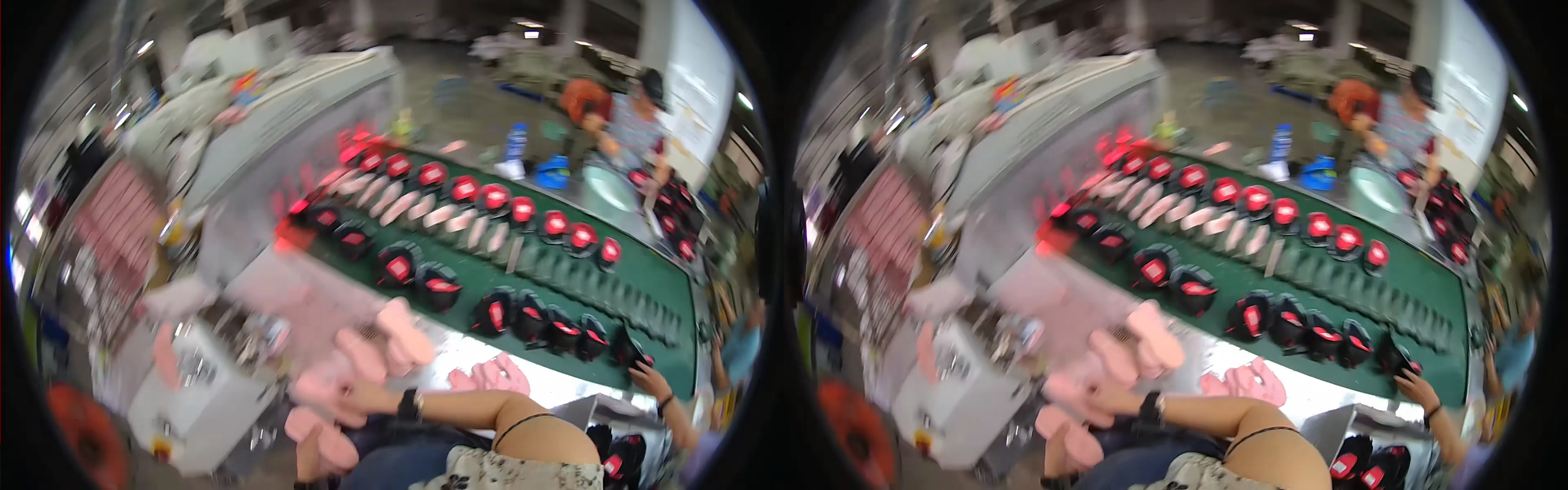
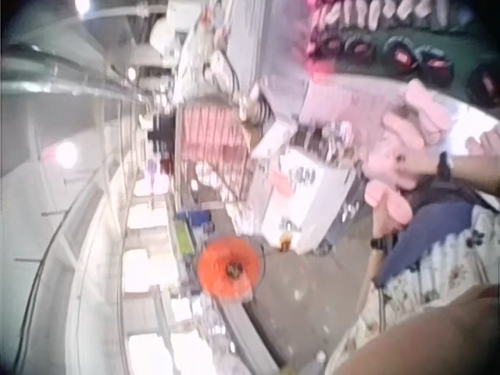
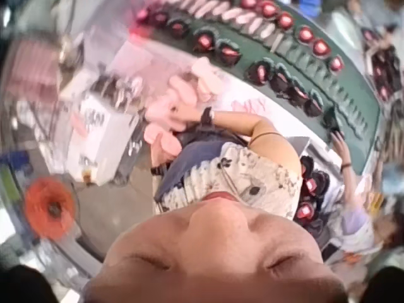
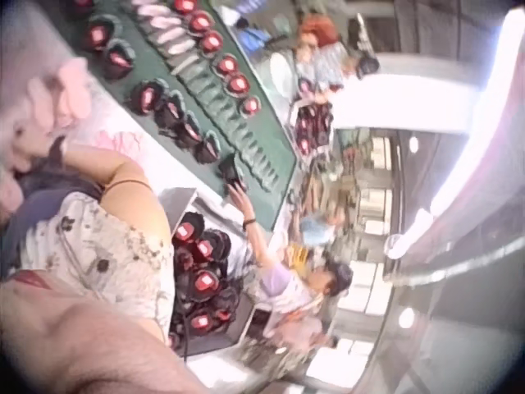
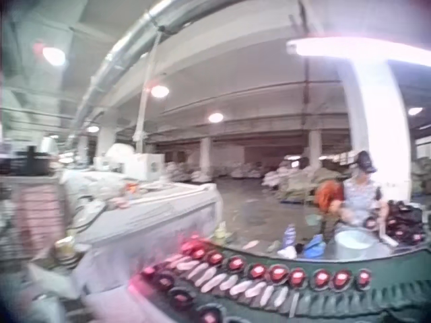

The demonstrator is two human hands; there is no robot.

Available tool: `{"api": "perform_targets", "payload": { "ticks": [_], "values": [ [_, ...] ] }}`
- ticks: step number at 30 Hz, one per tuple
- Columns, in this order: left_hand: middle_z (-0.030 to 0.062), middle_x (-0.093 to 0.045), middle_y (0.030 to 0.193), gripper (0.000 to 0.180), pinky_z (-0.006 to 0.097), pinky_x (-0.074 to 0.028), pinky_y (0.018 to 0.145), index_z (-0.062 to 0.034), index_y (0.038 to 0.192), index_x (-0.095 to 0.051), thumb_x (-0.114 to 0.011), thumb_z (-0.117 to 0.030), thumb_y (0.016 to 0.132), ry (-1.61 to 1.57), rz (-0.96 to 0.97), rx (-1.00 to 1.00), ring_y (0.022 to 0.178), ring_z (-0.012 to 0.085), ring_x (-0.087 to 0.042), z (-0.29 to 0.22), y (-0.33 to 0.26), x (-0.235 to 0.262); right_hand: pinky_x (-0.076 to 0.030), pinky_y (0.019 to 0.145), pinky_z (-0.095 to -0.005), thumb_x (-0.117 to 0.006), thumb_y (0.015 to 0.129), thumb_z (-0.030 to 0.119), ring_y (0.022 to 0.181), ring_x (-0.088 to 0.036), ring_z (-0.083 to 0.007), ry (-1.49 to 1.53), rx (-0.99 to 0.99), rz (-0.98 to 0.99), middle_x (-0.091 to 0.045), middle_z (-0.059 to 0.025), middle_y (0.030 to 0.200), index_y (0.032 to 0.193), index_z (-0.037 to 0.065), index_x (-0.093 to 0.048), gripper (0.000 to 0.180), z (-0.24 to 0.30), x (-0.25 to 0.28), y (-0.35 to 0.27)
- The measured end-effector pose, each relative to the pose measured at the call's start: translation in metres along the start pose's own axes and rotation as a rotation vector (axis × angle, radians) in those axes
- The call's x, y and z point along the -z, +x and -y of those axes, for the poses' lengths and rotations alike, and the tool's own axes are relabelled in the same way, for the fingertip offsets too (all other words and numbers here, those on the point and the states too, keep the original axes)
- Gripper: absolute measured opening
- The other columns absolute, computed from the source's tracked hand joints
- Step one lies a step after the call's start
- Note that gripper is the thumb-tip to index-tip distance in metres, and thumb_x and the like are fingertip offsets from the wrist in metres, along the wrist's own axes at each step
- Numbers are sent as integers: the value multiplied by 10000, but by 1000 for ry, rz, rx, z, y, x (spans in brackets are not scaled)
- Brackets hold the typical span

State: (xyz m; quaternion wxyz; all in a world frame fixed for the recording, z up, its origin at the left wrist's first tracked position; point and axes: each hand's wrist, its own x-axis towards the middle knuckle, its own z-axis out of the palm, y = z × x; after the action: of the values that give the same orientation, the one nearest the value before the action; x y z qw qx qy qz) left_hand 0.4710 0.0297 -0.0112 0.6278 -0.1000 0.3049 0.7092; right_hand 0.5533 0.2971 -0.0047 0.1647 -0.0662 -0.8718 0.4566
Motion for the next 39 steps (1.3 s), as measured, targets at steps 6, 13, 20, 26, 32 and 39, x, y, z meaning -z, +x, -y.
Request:
{"api": "perform_targets", "payload": {
  "ticks": [6,13,20,26,32,39],
  "values": [
    [210,-501,1342,512,384,-376,1076,44,1380,-373,-439,-168,919,-26,-218,-162,1251,300,-493,19,-72,-75,-494,627,-325,-701,835,339,714,-637,-205,494,-380,-115,-639,-116,766,992,-4,-606,389,67,43,75],
    [230,-468,1380,520,427,-367,1086,79,1379,-349,-460,-142,921,23,-129,-220,1268,324,-476,26,-76,-76,-514,659,-360,-699,824,310,793,-679,-266,228,-388,-227,-688,-194,901,1113,-73,-569,497,47,15,171],
    [216,-482,1377,520,425,-394,1063,80,1372,-359,-492,-131,916,65,-143,-249,1243,314,-501,24,-69,-72,-489,752,-475,-677,815,285,833,-617,-401,-452,46,-360,-648,-210,881,1075,-3,-594,396,38,62,165],
    [191,-519,1318,491,430,-457,1003,26,1365,-367,-502,-113,914,93,-339,-257,1176,316,-543,23,-73,-80,-492,636,-398,-680,805,392,685,-648,-294,-41,-335,-205,-652,-192,747,844,9,-667,385,53,39,191],
    [149,-592,1201,405,407,-510,921,26,1278,-460,-539,-149,922,58,-318,-314,1098,279,-598,20,-65,-107,-475,547,-376,-633,851,297,620,-663,-268,357,-339,-449,-636,-164,665,826,-13,-630,311,-4,40,221],
    [111,-632,1059,340,387,-548,774,2,1167,-538,-520,-259,951,183,-165,-110,933,248,-638,32,-31,18,-445,345,-278,-533,955,209,430,-612,-204,542,-460,-809,-620,-140,682,1076,-13,-450,267,-45,233,91]
  ]
}}
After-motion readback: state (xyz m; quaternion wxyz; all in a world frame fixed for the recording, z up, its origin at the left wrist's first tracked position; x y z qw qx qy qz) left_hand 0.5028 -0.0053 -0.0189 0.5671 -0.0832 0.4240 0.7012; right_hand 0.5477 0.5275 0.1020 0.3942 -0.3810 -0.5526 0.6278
